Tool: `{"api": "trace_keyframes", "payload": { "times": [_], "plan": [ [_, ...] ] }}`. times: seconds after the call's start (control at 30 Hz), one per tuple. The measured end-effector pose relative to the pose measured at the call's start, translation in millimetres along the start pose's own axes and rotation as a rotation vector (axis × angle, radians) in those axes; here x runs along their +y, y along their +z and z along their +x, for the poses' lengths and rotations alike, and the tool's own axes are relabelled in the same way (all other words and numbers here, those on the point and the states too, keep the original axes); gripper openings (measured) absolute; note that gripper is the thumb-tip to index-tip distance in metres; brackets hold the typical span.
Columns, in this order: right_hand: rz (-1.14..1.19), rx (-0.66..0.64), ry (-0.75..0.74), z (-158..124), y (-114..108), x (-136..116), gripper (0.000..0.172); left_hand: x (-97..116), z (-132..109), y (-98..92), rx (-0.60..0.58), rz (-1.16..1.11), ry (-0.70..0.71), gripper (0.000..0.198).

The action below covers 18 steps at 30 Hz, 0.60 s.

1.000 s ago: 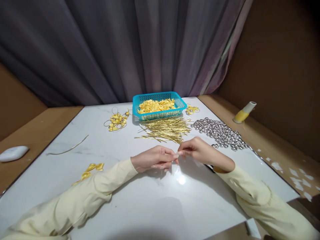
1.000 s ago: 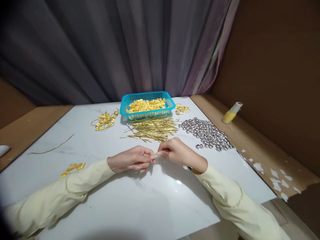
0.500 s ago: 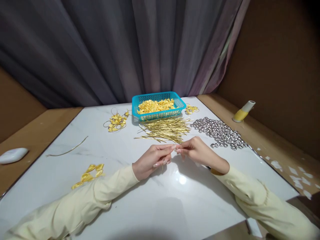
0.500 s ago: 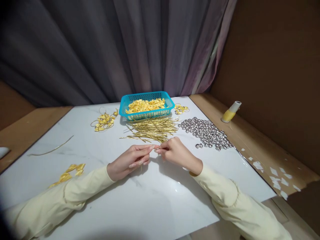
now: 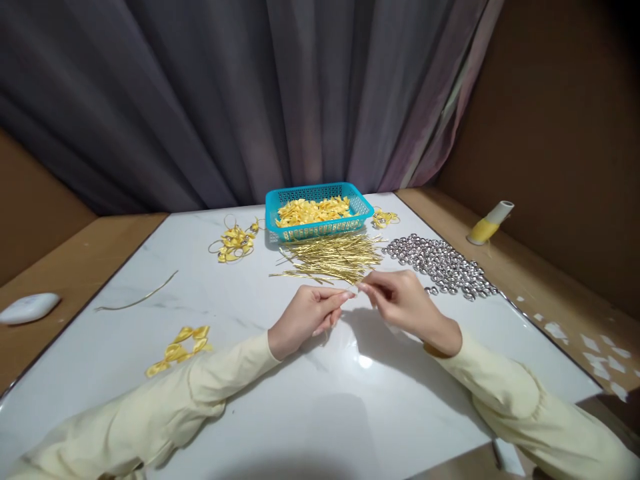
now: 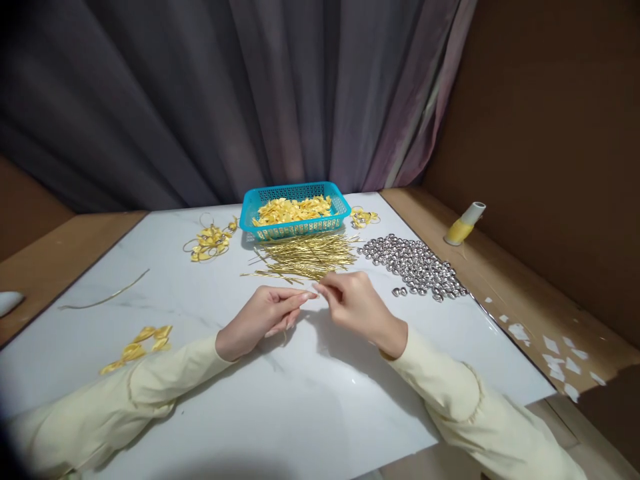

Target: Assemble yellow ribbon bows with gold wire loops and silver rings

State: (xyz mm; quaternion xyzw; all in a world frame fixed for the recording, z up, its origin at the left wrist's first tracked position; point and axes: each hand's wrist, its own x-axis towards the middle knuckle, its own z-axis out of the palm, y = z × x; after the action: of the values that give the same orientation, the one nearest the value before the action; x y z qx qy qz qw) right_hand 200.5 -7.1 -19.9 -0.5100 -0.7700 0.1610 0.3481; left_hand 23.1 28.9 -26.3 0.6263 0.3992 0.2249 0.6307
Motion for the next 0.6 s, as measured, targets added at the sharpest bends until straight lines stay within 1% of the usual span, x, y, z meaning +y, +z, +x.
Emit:
{"api": "trace_keyframes", "payload": {
  "times": [0.03, 0.07, 0.1, 0.13, 0.17, 0.2, 0.27, 0.33, 0.37, 0.43, 0.5, 0.6],
  "plan": [
    [-0.018, 0.041, -0.066, 0.7, -3.4, 2.3, 0.016, -1.5, 0.5, -0.4, -0.008, -0.002, 0.000, 0.032],
    [-0.042, 0.056, -0.138, 1.6, -6.0, 4.5, 0.023, -2.6, 0.7, -0.7, -0.018, -0.001, 0.001, 0.034],
    [-0.077, 0.051, -0.208, 2.4, -7.6, 6.5, 0.035, -3.3, 0.8, -0.9, -0.029, 0.002, 0.001, 0.035],
    [-0.126, 0.023, -0.270, 3.3, -7.9, 8.2, 0.045, -3.3, 0.7, -1.0, -0.037, 0.004, -0.002, 0.036],
    [-0.188, -0.009, -0.318, 4.0, -7.2, 9.6, 0.051, -2.8, 0.5, -1.0, -0.045, 0.006, -0.010, 0.036],
    [-0.259, -0.040, -0.350, 4.5, -5.5, 10.8, 0.053, -1.6, 0.1, -0.9, -0.055, 0.001, -0.023, 0.034],
    [-0.374, -0.080, -0.380, 4.8, -0.9, 13.2, 0.044, 1.7, -0.8, -0.6, -0.077, -0.035, -0.056, 0.028],
    [-0.433, -0.123, -0.383, 4.1, 3.2, 15.8, 0.027, 4.8, -1.4, -0.7, -0.108, -0.097, -0.098, 0.023],
    [-0.450, -0.144, -0.382, 3.5, 4.7, 17.1, 0.022, 5.8, -1.5, -0.9, -0.126, -0.135, -0.120, 0.021],
    [-0.467, -0.174, -0.380, 1.8, 7.1, 19.3, 0.024, 5.8, -1.0, -2.1, -0.167, -0.215, -0.159, 0.019],
    [-0.442, -0.174, -0.370, -0.2, 10.1, 20.3, 0.023, 3.9, 0.2, -3.6, -0.218, -0.296, -0.176, 0.019],
    [-0.286, -0.123, -0.281, -3.1, 17.4, 18.2, 0.019, 0.7, 2.2, -5.2, -0.262, -0.384, -0.184, 0.018]
  ]
}}
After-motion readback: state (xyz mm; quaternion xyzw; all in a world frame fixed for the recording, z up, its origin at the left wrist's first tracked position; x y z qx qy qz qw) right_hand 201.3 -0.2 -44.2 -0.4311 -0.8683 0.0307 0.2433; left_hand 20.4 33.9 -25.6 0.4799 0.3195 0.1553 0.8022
